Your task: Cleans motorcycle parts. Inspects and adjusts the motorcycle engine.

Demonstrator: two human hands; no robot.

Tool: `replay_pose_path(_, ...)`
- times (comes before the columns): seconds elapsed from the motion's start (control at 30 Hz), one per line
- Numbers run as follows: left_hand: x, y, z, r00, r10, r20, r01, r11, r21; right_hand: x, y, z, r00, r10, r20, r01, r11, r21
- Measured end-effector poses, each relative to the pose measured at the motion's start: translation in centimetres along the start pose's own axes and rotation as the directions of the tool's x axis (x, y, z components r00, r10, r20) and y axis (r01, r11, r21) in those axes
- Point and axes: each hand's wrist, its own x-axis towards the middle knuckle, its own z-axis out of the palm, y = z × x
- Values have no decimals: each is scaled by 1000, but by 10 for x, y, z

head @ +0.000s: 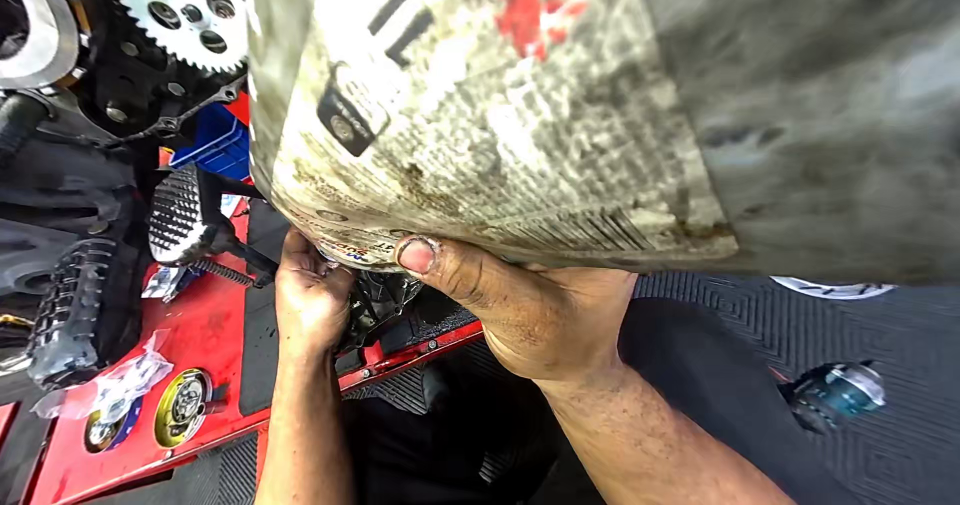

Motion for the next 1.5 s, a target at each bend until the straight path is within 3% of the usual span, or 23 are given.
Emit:
replay_pose_path(0.23,1,1,1,997,36,70,-26,989,-148,3,-1,1,1000,-7,7,6,999,35)
replay_pose_path(0.33,2,3,5,1000,-4,29,13,946,-324,3,-1,1,1000,-6,11,6,1000,10)
replay_pose_path(0.47,4,0,5,997,-64,-46,39,909,-414,3,-2,-1,1000,-4,-4,4,1000,28)
replay_pose_path(0.63,-1,11,7,970,-208,-122,151,920,-362,0,-3,-6,994,-108,-12,107,993,-50)
replay_pose_path(0.8,-2,15,5,964,-266,-11,251,920,-303,-2,3,-14,987,-150,50,150,989,-5)
replay_pose_path(0.9,1,16,6,952,-305,-14,287,910,-299,-3,2,-11,992,-120,40,121,992,-21)
replay_pose_path(1.27,1,18,6,948,-318,-26,301,918,-260,-4,2,-10,994,-105,-12,101,977,-189)
replay_pose_path(1.5,1,17,7,948,-315,-55,297,931,-214,-5,6,-9,996,-89,4,88,976,-197)
